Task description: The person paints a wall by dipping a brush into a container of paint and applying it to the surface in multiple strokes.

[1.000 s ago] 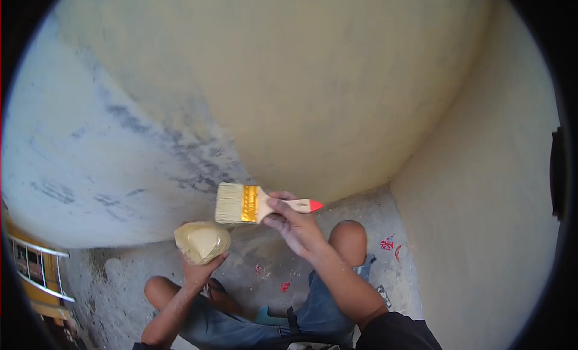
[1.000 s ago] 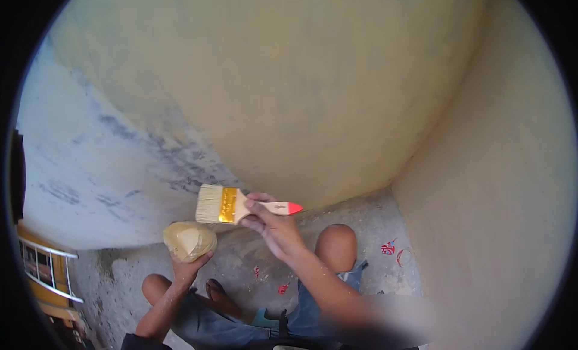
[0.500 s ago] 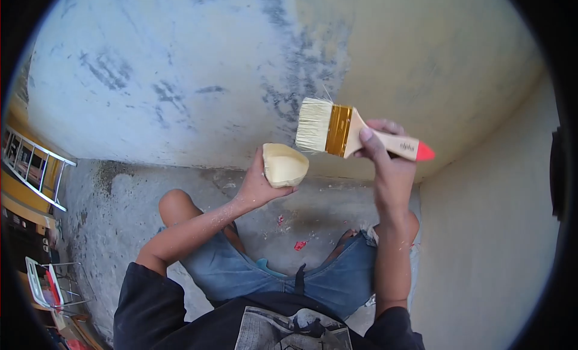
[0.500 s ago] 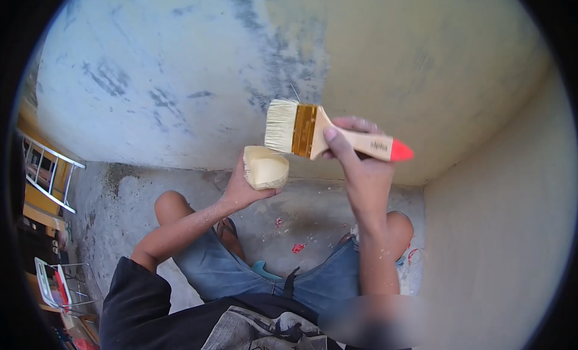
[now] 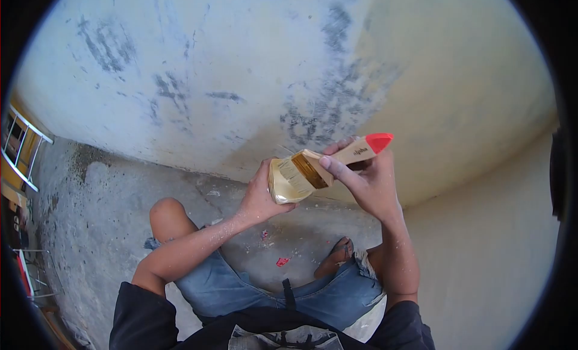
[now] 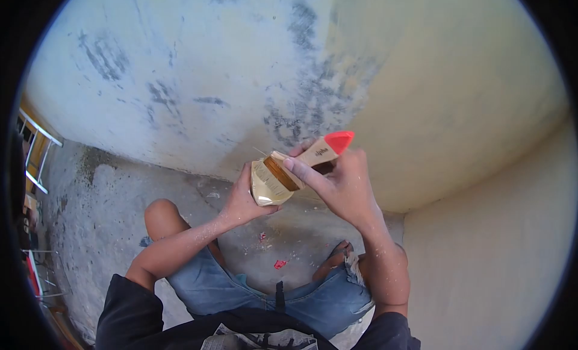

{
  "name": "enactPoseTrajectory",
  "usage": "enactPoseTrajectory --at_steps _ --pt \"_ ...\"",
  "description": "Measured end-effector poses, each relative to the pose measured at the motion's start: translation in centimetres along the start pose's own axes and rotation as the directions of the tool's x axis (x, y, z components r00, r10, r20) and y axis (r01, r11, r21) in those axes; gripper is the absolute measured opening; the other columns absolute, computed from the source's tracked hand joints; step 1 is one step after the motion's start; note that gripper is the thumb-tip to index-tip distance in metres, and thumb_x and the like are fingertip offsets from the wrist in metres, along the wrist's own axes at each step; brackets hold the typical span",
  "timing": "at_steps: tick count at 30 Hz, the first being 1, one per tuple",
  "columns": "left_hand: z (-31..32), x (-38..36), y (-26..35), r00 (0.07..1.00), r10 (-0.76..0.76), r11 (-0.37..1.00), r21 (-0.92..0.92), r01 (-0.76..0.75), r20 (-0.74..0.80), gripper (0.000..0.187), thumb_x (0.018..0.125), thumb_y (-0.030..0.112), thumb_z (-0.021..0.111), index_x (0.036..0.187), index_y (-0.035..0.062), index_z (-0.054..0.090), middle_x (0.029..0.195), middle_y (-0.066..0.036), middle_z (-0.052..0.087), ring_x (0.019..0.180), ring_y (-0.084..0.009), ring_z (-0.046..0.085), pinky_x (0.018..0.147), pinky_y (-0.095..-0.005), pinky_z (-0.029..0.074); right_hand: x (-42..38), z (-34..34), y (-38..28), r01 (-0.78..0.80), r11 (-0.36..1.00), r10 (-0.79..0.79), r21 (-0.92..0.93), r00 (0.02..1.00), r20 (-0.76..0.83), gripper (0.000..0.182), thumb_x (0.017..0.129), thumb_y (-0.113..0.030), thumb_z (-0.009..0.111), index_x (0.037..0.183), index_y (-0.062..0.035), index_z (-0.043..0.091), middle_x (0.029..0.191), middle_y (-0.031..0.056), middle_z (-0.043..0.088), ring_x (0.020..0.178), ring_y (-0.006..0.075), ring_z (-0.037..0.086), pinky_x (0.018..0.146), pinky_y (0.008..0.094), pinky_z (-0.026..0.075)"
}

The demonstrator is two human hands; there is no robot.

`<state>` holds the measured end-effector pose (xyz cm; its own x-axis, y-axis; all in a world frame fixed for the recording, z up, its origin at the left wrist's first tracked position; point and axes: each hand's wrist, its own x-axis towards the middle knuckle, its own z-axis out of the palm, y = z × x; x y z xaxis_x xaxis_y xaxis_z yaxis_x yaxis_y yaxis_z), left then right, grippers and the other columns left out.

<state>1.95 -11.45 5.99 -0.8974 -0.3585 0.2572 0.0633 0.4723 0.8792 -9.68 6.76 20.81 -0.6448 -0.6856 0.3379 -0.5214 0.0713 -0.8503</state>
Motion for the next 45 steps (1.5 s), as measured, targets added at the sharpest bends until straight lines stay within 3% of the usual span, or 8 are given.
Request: enactPoseTrajectory --at_steps 4,9,16,18,24,34,36,45 --pt "0.7 -0.6 -1.7 0.994 -0.102 0.994 0.048 0.100 0.028 0.093 0.062 0.020 0.093 0.138 0.0026 0.042 0.126 -0.020 0.060 0.120 -0.0390 0.062 0.100 -0.0455 0.051 -0.5 1.1 3.8 -0.103 0.990 0.102 0.102 0.995 0.016 0.024 0.090 -0.020 0.080 0.097 0.0022 0.073 0.081 0.0108 0.075 0.075 0.0140 0.072 0.070 0.0292 0.057" --pt "1.8 -1.3 -3.0 0.998 -0.043 0.994 0.103 0.040 0.034 0.093 0.061 0.021 0.094 0.137 0.0043 0.043 0.121 -0.020 0.063 0.114 -0.0381 0.066 0.094 -0.0442 0.054 -0.2 1.5 4.6 0.006 0.995 0.006 -0.104 0.993 0.114 0.022 0.089 -0.019 0.080 0.097 0.0011 0.073 0.082 0.0122 0.073 0.073 0.0211 0.073 0.068 0.0310 0.057" --pt "2.7 -1.3 -2.6 0.983 -0.119 0.993 0.012 0.118 0.137 0.091 0.064 0.020 0.092 0.139 0.0003 0.043 0.130 -0.022 0.057 0.123 -0.0408 0.058 0.101 -0.0468 0.050 0.7 1.5 4.8 -0.006 0.993 0.022 -0.119 0.992 0.128 0.017 0.086 -0.009 0.082 0.092 0.0029 0.071 0.086 0.0107 0.073 0.079 0.0176 0.071 0.072 0.0304 0.056" --pt "2.7 -1.4 -2.5 0.977 -0.138 0.990 0.005 0.139 0.163 0.092 0.065 0.020 0.092 0.139 0.0004 0.043 0.130 -0.023 0.057 0.123 -0.0412 0.058 0.101 -0.0469 0.050 0.8 1.5 5.6 0.103 0.990 -0.099 -0.098 0.994 0.044 0.019 0.086 -0.013 0.082 0.096 0.0001 0.073 0.084 0.0111 0.074 0.075 0.0209 0.074 0.067 0.0304 0.056" --pt "1.9 -1.6 -2.3 0.967 -0.203 0.972 -0.090 0.218 0.152 0.094 0.064 0.020 0.092 0.141 0.0002 0.041 0.130 -0.022 0.056 0.124 -0.0398 0.059 0.102 -0.0460 0.050 0.4 2.2 5.4 0.067 0.993 -0.052 -0.093 0.987 0.153 0.018 0.086 -0.013 0.082 0.096 -0.0006 0.073 0.085 0.0104 0.075 0.076 0.0206 0.075 0.070 0.0296 0.057" --pt "1.8 -1.7 -3.5 0.982 -0.177 0.984 -0.008 0.178 0.059 0.098 0.064 0.021 0.093 0.143 -0.0022 0.039 0.131 -0.022 0.056 0.124 -0.0390 0.059 0.103 -0.0454 0.049 0.1 2.5 5.4 -0.001 0.996 0.016 -0.092 0.987 0.157 0.019 0.087 -0.015 0.082 0.096 -0.0006 0.074 0.085 0.0100 0.075 0.077 0.0173 0.074 0.071 0.0290 0.057" --pt "2.1 -1.7 -3.9 0.994 -0.105 0.994 0.025 0.105 -0.012 0.092 0.063 0.022 0.095 0.136 0.0047 0.042 0.122 -0.020 0.064 0.117 -0.0356 0.065 0.096 -0.0433 0.053 0.1 2.3 5.5 0.036 0.995 -0.023 -0.097 0.991 0.128 0.019 0.086 -0.014 0.082 0.095 -0.0002 0.074 0.085 0.0107 0.075 0.076 0.0176 0.074 0.072 0.0294 0.057" --pt "2.3 -1.9 -3.2 0.992 -0.124 0.991 0.047 0.122 0.035 0.095 0.064 0.020 0.092 0.141 -0.0004 0.041 0.129 -0.022 0.056 0.122 -0.0406 0.058 0.102 -0.0473 0.049 -0.2 2.5 5.5 0.027 0.989 0.002 -0.144 0.981 0.195 0.019 0.090 -0.019 0.079 0.097 -0.0021 0.073 0.080 0.0121 0.073 0.068 0.0210 0.072 0.065 0.0318 0.056"
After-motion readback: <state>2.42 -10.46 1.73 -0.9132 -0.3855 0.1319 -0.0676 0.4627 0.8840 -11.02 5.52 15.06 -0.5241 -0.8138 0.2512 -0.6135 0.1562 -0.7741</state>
